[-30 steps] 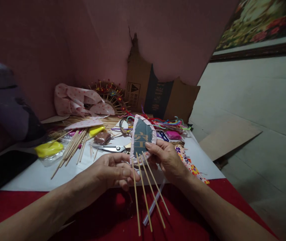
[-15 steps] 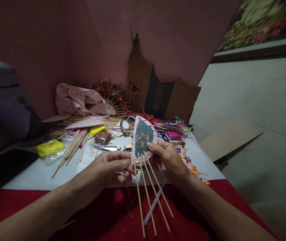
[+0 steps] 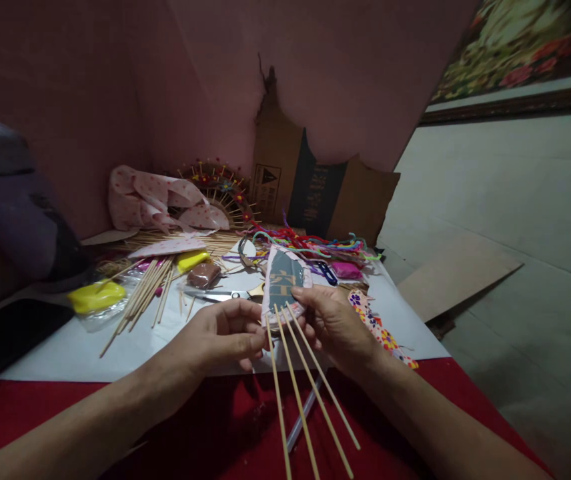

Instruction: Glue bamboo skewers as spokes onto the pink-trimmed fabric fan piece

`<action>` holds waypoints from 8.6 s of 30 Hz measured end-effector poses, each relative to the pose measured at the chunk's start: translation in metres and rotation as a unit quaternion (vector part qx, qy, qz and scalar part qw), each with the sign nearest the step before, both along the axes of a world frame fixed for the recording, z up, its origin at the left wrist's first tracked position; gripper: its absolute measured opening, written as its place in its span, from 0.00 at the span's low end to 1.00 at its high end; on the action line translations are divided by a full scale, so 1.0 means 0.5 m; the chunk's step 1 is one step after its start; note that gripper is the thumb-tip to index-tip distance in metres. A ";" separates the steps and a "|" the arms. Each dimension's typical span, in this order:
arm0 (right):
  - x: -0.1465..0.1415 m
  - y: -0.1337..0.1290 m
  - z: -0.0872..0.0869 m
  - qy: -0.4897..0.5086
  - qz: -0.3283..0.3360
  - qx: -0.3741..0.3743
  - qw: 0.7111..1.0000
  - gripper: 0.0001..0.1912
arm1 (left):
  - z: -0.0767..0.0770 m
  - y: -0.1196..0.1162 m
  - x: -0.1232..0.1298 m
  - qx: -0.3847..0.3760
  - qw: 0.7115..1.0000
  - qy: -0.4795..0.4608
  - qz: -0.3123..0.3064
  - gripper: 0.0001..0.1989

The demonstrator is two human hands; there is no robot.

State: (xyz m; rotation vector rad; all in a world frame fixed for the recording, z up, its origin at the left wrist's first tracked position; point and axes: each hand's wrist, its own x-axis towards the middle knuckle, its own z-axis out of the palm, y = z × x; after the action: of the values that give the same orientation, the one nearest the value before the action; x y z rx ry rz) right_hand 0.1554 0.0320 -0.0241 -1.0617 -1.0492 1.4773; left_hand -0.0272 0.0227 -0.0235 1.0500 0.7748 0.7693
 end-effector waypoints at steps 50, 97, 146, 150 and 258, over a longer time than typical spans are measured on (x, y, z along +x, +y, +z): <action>-0.008 -0.006 -0.004 0.005 -0.017 0.082 0.996 0.11 | 0.000 0.017 -0.018 0.086 0.983 0.031 0.161 0.11; -0.027 -0.037 -0.007 -0.054 0.097 0.123 0.986 0.08 | 0.006 -0.014 0.009 0.036 0.996 -0.082 0.022 0.15; -0.022 -0.022 0.008 -0.134 0.130 0.022 0.982 0.12 | -0.021 0.027 -0.006 -0.007 0.980 -0.100 0.171 0.15; -0.023 -0.023 0.012 -0.133 0.130 0.011 0.982 0.11 | -0.024 0.026 -0.004 -0.007 0.979 -0.099 0.175 0.15; -0.006 -0.003 -0.018 -0.160 -0.053 0.189 0.967 0.21 | -0.022 0.024 -0.003 -0.032 0.977 -0.109 0.180 0.11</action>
State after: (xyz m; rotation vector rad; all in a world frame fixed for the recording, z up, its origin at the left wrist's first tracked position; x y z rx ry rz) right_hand 0.1521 0.0306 -0.0331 -1.0774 -1.4116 0.9840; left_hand -0.0288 0.0344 -0.0343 0.7584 0.8031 1.1413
